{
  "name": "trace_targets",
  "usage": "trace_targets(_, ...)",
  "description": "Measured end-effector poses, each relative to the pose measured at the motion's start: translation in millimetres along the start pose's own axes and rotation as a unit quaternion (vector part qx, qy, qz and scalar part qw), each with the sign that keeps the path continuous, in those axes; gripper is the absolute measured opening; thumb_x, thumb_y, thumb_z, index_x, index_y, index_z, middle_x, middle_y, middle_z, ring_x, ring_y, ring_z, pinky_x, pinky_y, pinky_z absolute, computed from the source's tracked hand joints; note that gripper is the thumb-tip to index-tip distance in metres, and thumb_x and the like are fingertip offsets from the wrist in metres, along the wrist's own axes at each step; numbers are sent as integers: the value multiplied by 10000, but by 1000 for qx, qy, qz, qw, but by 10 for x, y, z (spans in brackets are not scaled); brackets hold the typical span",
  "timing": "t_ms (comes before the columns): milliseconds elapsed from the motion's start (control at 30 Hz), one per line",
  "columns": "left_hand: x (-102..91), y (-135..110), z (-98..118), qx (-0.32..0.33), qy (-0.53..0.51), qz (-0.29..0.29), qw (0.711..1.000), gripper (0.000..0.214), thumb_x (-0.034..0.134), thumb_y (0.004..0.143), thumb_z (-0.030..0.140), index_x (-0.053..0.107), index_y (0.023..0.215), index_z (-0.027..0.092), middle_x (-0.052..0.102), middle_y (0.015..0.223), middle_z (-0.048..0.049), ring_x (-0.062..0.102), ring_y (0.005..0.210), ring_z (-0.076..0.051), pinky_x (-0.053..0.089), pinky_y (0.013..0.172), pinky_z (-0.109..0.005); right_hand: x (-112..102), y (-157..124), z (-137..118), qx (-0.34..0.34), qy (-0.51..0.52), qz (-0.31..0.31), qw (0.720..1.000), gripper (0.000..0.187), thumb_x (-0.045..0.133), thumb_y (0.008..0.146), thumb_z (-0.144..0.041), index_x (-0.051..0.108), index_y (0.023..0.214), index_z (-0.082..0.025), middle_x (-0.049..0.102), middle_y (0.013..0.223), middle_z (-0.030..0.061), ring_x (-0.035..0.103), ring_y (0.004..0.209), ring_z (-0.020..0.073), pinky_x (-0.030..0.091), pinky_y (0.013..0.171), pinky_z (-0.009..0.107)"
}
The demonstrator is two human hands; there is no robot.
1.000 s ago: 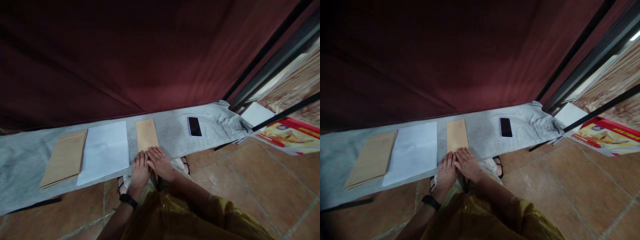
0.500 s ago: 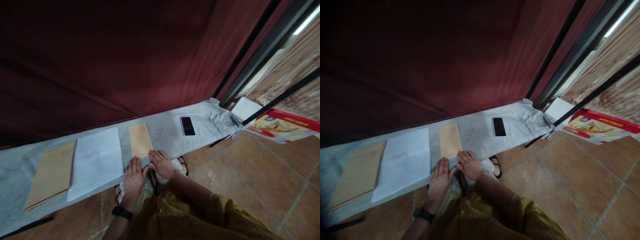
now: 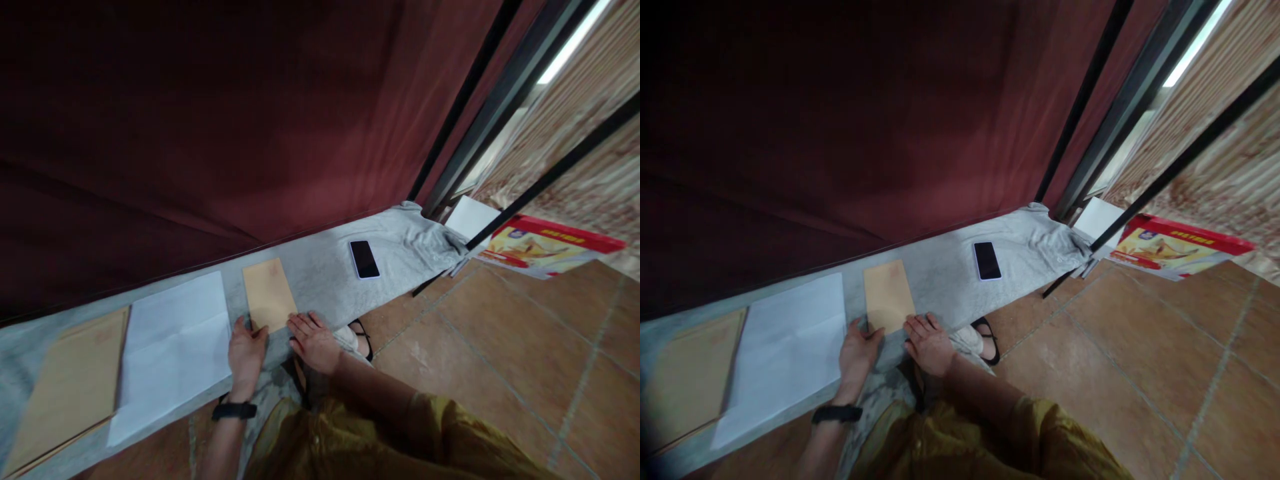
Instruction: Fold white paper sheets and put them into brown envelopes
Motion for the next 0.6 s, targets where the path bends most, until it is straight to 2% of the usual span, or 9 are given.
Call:
trace_targets(100, 53, 50, -100, -71, -189, -23, 979, 672, 730, 710, 336, 517, 1317, 142, 664, 776, -12, 668, 728, -228, 551, 745, -391, -30, 36, -31, 5, -3, 5, 1000, 468, 451, 1051, -346, 483, 1468, -137, 505, 1535, 125, 441, 1422, 241, 277, 1227, 478)
trace_targets(200, 87, 0, 32, -68, -340, -47, 937, 669, 719, 686, 312, 518, 1302, 148, 674, 782, 5, 660, 691, -177, 535, 704, -316, -103, 122, -84, 30, -6, 11, 999, 457, 493, 1031, -334, 498, 1445, -142, 541, 1492, 136, 486, 1368, 259, 363, 1172, 469)
trace_targets(233, 69, -30, 123, -50, -351, -49, 934, 680, 721, 679, 311, 518, 1307, 148, 674, 774, 10, 657, 687, -172, 526, 692, -301, -137, 155, -95, 47, -9, 13, 999, 475, 518, 1018, -344, 490, 1448, -145, 555, 1470, 145, 518, 1329, 269, 415, 1127, 456)
trace_targets(333, -30, -156, 479, 24, -302, -45, 952, 684, 708, 695, 319, 525, 1331, 146, 629, 679, 44, 610, 619, -159, 486, 625, -271, -250, 234, -94, 106, -16, 18, 994, 534, 536, 1004, -357, 435, 1483, -145, 603, 1368, 169, 623, 1160, 277, 540, 938, 393)
trace_targets(467, -128, -353, 958, 117, -255, -56, 958, 630, 674, 788, 433, 545, 1338, 155, 566, 636, 58, 564, 592, -154, 470, 597, -265, -385, 261, 40, 170, 27, 34, 984, 430, 416, 1032, -248, 461, 1455, -190, 645, 1232, 134, 693, 929, 219, 564, 736, 302)
trace_targets(533, -143, -410, 1069, 141, -259, -54, 954, 626, 652, 820, 505, 550, 1342, 175, 631, 763, 11, 611, 689, -167, 506, 653, -279, -461, 242, 199, 202, 104, 82, 970, 338, 406, 1019, -215, 582, 1307, -202, 661, 1153, 111, 693, 893, 204, 559, 758, 293)
trace_targets(600, -97, -415, 1044, 128, -259, -46, 956, 597, 621, 839, 549, 579, 1310, 185, 681, 936, -50, 651, 829, -190, 534, 728, -303, -498, 192, 418, 244, 226, 144, 932, 248, 418, 1000, -225, 662, 1040, -197, 672, 999, 85, 686, 855, 197, 562, 783, 297)
Point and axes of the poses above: each hand's wrist, its own y-axis towards the middle knuckle, its own x-axis out of the palm, z = x × y, the point moved 8 cm from there along y, towards the middle knuckle
